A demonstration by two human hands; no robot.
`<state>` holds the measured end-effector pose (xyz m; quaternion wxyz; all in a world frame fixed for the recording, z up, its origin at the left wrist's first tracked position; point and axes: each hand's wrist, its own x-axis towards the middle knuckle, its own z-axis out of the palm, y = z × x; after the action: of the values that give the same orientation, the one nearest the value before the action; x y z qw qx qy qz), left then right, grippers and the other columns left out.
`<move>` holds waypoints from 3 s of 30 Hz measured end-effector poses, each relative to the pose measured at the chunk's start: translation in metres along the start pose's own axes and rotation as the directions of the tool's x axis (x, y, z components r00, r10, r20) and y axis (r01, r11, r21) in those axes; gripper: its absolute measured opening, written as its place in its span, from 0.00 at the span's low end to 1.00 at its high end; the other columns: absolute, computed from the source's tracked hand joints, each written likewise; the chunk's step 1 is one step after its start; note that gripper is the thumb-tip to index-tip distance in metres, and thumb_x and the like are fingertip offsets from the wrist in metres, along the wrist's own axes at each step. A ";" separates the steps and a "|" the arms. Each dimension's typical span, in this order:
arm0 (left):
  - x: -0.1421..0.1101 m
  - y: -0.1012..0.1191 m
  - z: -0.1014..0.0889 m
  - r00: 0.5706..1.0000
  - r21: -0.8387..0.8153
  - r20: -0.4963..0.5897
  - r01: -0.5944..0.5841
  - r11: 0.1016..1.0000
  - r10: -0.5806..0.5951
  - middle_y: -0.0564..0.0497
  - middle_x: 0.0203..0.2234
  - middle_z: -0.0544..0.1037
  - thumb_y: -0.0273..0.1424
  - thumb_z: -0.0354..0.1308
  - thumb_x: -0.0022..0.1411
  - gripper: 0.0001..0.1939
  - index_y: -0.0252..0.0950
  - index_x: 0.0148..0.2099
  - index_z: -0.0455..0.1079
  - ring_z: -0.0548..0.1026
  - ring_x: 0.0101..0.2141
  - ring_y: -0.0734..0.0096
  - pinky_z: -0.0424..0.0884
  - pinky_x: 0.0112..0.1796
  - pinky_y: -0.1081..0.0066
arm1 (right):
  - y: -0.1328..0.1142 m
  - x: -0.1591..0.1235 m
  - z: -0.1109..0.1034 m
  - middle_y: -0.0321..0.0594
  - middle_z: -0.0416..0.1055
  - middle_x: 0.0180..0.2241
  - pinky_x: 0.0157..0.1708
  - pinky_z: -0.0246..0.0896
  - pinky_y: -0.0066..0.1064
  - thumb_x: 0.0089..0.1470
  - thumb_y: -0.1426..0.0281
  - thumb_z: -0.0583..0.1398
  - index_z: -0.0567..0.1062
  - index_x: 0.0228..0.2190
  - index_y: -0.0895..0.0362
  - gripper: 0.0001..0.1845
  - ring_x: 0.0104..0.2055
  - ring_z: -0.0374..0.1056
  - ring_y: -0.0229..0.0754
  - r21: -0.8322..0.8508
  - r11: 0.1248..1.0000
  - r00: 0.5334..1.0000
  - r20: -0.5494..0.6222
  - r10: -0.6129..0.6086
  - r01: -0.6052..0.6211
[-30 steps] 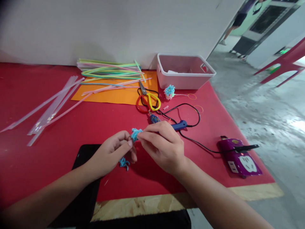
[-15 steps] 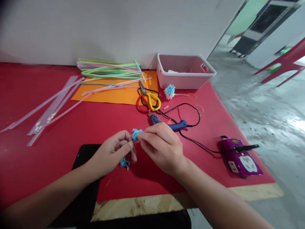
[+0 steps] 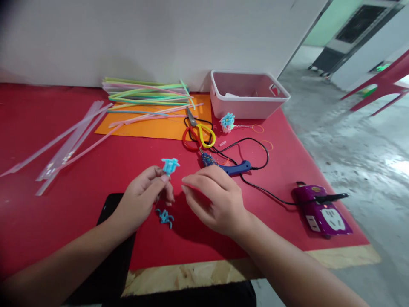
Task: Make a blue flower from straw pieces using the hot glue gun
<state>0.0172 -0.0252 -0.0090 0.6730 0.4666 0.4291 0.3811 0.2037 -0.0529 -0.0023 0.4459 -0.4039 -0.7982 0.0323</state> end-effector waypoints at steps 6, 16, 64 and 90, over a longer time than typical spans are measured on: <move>0.002 0.002 -0.001 0.996 -0.081 -0.094 -0.004 0.997 -0.004 0.60 0.16 0.72 0.32 0.54 0.66 0.10 0.37 0.31 0.62 0.65 0.15 0.84 0.60 0.18 0.81 | -0.001 0.000 0.007 0.45 0.76 0.35 0.39 0.67 0.38 0.62 0.66 0.60 0.79 0.40 0.59 0.11 0.36 0.68 0.43 0.125 0.992 0.878 0.470 -0.087 0.031; 0.003 0.002 -0.002 0.995 -0.107 -0.103 -0.020 0.994 0.009 0.60 0.15 0.72 0.33 0.55 0.66 0.10 0.36 0.31 0.64 0.65 0.15 0.83 0.58 0.18 0.80 | -0.003 -0.008 0.020 0.45 0.76 0.40 0.45 0.66 0.38 0.64 0.70 0.58 0.79 0.38 0.59 0.10 0.41 0.65 0.44 0.151 0.988 0.774 0.623 -0.113 0.023; -0.023 -0.001 -0.002 0.941 0.265 0.035 -0.335 0.904 0.338 0.55 0.25 0.76 0.32 0.53 0.71 0.04 0.40 0.40 0.65 0.75 0.26 0.75 0.72 0.30 0.75 | -0.002 -0.001 0.005 0.41 0.78 0.35 0.37 0.72 0.30 0.59 0.67 0.65 0.78 0.40 0.57 0.08 0.35 0.74 0.38 0.318 0.914 0.961 0.189 0.201 -0.254; -0.020 0.002 -0.006 0.895 0.299 0.324 -0.405 0.864 0.307 0.45 0.27 0.80 0.36 0.60 0.64 0.11 0.39 0.31 0.77 0.78 0.32 0.63 0.73 0.36 0.67 | -0.012 0.001 -0.001 0.45 0.69 0.44 0.51 0.72 0.38 0.56 0.63 0.67 0.76 0.35 0.54 0.08 0.55 0.66 0.44 0.770 0.522 0.925 0.363 0.113 -0.366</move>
<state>0.0046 -0.0412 -0.0040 0.5447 0.7000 0.3026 0.3488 0.1968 -0.0607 0.0045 0.4615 -0.2458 -0.6767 0.5183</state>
